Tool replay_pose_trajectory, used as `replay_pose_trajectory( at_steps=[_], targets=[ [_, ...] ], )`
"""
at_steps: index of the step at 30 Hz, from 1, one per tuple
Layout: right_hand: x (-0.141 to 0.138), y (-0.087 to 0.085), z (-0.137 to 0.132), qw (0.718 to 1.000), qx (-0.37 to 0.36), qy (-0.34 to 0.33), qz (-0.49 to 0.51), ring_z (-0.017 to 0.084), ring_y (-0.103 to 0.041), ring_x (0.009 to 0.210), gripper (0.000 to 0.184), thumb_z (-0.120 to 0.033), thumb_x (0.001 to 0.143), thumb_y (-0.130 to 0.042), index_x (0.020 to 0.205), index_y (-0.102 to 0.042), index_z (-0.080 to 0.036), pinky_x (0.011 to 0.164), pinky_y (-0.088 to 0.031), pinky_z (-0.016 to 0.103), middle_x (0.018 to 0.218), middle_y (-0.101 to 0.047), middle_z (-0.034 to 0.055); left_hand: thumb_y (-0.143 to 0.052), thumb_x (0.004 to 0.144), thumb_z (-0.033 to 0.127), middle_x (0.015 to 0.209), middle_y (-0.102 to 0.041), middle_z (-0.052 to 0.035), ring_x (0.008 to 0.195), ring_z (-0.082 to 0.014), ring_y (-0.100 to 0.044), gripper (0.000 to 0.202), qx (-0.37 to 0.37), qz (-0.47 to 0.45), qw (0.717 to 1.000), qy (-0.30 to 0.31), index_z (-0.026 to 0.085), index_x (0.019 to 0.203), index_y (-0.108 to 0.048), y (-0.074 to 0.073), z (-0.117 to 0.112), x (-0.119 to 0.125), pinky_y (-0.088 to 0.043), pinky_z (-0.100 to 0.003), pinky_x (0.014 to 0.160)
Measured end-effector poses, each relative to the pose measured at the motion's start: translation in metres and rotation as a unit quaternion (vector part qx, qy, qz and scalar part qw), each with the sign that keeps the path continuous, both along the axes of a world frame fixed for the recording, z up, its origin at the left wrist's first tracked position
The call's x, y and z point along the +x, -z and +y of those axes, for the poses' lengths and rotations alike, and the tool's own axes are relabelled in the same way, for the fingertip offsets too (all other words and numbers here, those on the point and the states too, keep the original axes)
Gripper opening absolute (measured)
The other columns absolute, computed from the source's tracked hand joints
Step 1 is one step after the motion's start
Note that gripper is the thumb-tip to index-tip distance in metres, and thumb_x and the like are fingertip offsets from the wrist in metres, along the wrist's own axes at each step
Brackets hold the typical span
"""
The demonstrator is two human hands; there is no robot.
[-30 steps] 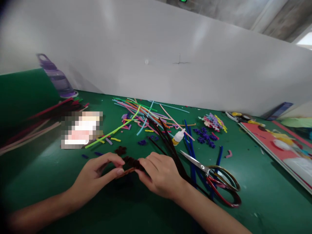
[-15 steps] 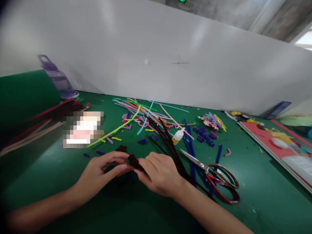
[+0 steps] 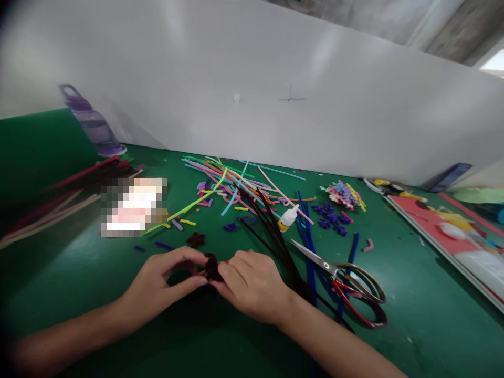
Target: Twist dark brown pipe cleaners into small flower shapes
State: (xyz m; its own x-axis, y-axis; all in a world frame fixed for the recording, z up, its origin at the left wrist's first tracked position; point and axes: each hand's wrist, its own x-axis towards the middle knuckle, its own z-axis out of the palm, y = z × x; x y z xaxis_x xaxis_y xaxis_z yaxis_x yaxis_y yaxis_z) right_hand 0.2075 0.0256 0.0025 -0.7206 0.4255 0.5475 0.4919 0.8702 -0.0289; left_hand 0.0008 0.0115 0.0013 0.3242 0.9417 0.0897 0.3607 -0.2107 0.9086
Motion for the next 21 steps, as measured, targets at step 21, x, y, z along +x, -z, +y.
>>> replay_pose_trajectory(
  at_steps=[21],
  targets=[
    [-0.0027,0.0005,-0.0026,1.0,0.021,-0.011,-0.017,0.016,-0.058,0.063,0.024,-0.033,0.09,-0.053,0.087,-0.06,-0.011,0.058,-0.046,0.028,0.069,-0.064,0.0055,-0.065,0.074,0.024,0.087,-0.07,0.0004,0.075,-0.0142,-0.065,0.028,0.02,0.026,0.999,0.028,0.02,0.101,-0.061,0.0,0.0004,0.0009,-0.052,-0.022,0.071]
  ],
)
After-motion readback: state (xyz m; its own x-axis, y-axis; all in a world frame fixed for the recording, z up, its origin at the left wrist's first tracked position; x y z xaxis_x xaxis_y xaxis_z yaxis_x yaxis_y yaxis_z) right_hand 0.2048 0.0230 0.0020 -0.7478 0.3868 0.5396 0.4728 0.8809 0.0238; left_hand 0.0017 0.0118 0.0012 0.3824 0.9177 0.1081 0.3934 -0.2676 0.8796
